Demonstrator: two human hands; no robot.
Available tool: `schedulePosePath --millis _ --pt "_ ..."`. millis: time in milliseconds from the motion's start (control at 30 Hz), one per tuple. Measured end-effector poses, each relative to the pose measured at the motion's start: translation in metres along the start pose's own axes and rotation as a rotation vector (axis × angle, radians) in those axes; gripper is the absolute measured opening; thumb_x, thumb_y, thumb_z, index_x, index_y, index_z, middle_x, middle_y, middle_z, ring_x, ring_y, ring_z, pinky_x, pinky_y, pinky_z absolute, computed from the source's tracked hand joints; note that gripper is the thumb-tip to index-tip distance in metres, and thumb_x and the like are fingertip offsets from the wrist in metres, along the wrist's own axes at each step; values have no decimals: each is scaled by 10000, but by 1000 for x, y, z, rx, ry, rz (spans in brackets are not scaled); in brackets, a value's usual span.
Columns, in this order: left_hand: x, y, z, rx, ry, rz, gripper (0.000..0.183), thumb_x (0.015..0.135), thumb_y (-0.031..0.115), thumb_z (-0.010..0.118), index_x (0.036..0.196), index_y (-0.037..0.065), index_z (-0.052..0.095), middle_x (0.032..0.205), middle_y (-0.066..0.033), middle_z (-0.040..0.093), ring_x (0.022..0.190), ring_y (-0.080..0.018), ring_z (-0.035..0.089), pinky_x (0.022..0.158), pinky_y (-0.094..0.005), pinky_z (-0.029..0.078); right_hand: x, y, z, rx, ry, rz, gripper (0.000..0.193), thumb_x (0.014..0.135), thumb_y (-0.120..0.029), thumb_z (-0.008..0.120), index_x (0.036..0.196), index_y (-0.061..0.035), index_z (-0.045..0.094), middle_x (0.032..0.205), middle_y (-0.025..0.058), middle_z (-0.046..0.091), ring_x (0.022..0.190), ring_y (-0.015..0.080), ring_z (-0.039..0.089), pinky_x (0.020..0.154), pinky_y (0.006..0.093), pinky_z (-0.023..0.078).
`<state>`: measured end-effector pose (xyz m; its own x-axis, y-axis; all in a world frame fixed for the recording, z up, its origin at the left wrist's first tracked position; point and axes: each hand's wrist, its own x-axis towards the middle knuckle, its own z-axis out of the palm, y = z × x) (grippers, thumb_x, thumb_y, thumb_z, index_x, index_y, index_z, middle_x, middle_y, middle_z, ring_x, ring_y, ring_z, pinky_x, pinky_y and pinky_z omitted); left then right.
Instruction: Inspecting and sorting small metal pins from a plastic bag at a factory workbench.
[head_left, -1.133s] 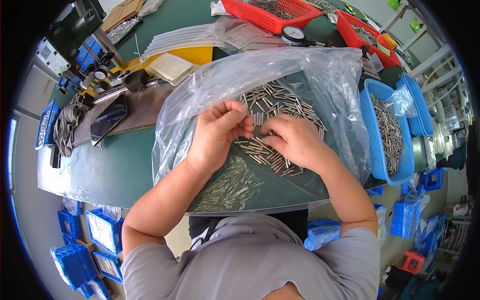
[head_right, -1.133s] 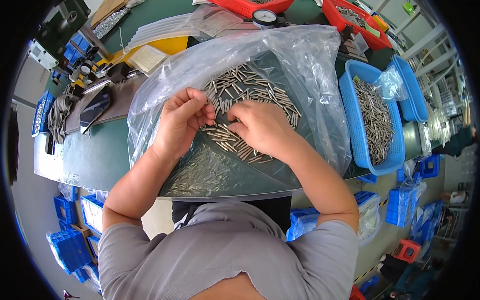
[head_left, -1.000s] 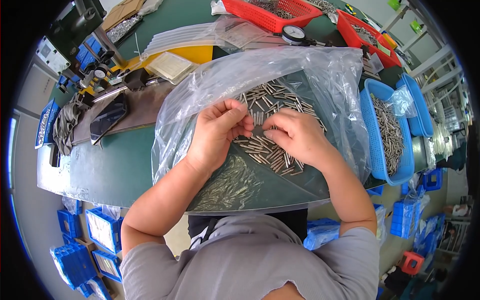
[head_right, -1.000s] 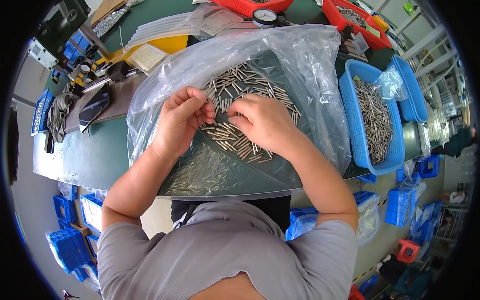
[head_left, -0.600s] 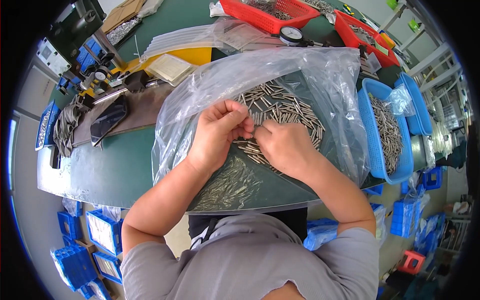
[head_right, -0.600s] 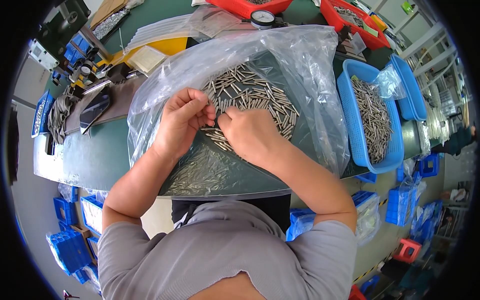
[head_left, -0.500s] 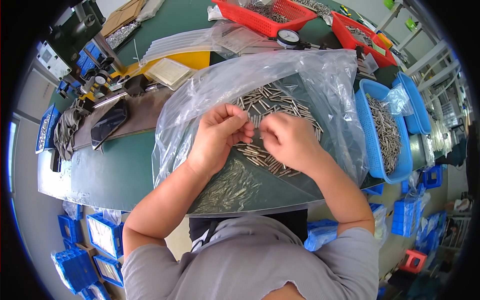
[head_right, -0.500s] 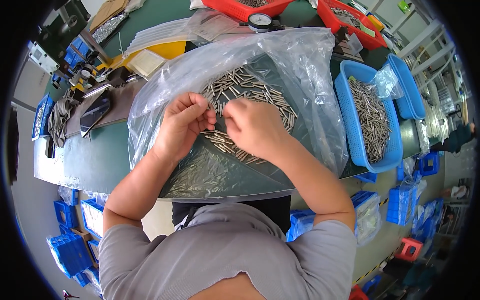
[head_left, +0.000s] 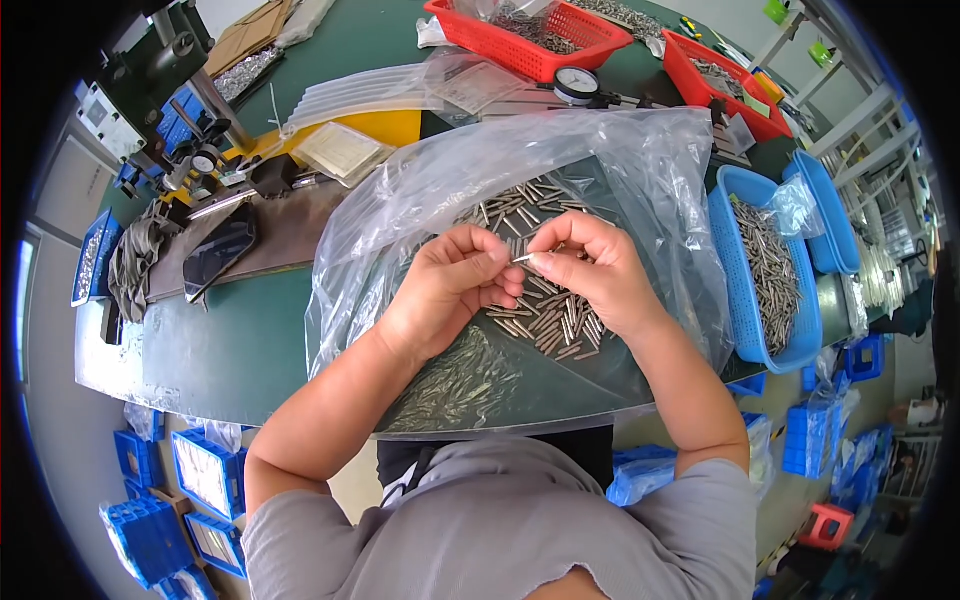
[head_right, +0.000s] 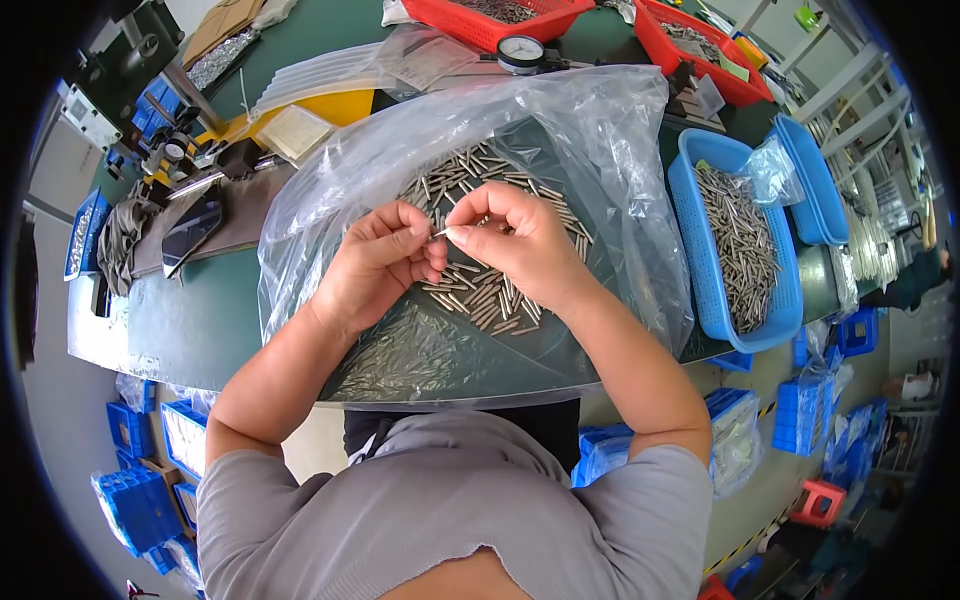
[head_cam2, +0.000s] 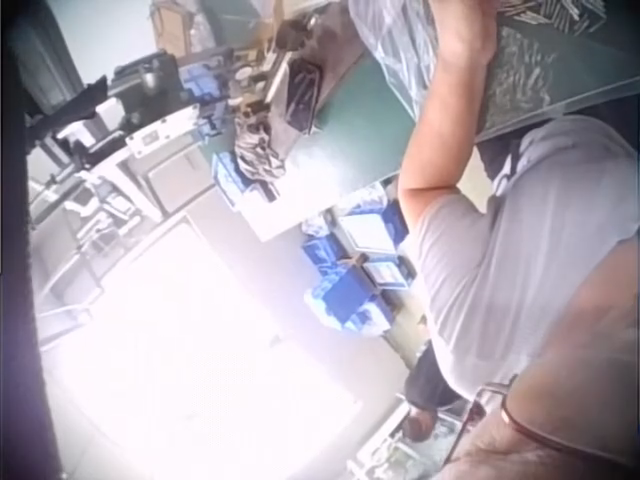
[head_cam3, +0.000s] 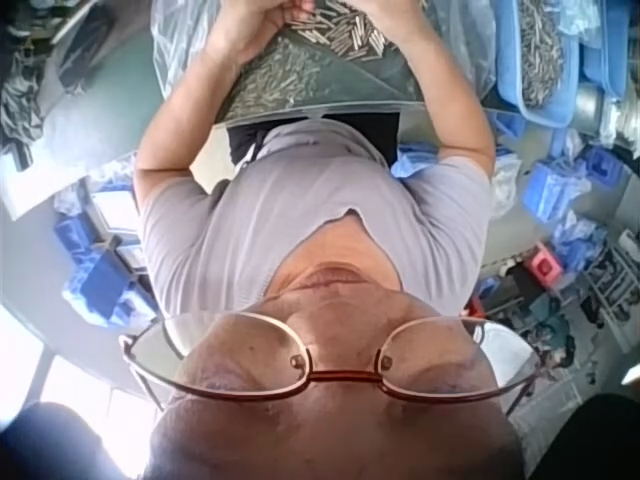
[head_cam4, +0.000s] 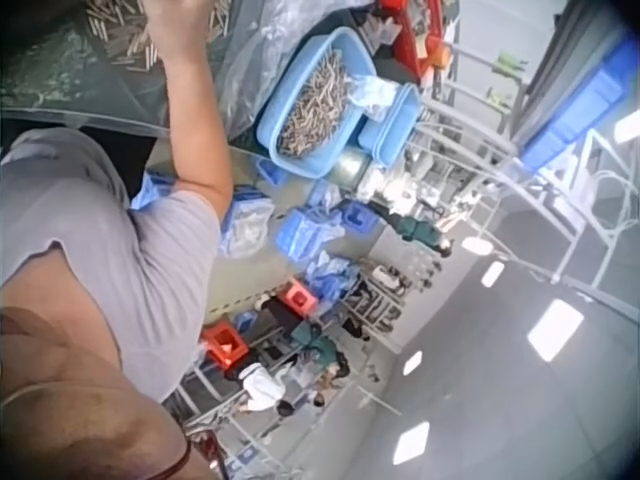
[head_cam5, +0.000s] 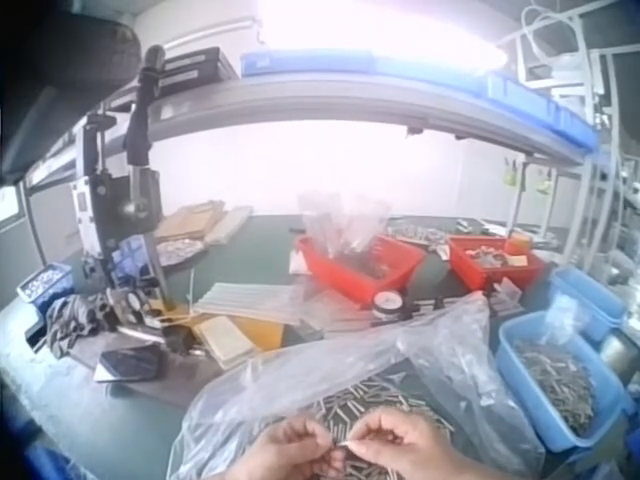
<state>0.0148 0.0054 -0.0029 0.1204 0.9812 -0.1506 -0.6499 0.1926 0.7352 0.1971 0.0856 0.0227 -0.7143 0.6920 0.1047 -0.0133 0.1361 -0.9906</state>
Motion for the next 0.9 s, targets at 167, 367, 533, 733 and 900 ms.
schedulePosePath --millis 167,367,533,733,900 --pt "-2 -1 4 -3 -50 10 77 898 87 566 932 25 537 853 -102 630 771 -178 631 695 -284 523 2 2 5 189 -48 95 80 824 -56 642 891 -58 599 779 -39 575 668 12 493 559 155 368" --pt "-1 -2 3 15 -40 9 66 891 77 574 916 23 545 841 -99 633 756 -179 636 686 -279 529 3 2 -5 280 -106 293 89 826 -132 664 872 -73 615 710 -54 572 543 -17 410 443 156 276" --pt "-2 -2 2 21 -32 23 68 893 78 572 920 22 544 845 -102 634 753 -178 635 687 -284 531 2 1 -3 247 -74 264 120 831 -148 665 898 -61 619 701 -51 569 547 -11 406 456 158 285" --pt "-1 -3 5 20 -19 33 82 893 86 574 925 19 539 842 -101 631 746 -179 632 690 -293 534 2 4 6 226 -54 158 120 857 -156 639 906 -53 602 726 -46 559 570 -2 407 483 161 308" --pt "-1 -2 4 33 6 49 88 897 97 575 919 20 538 829 -94 630 730 -172 624 688 -290 529 5 1 -9 389 48 193 66 878 -131 573 899 -70 559 711 -28 524 553 19 411 479 157 299"
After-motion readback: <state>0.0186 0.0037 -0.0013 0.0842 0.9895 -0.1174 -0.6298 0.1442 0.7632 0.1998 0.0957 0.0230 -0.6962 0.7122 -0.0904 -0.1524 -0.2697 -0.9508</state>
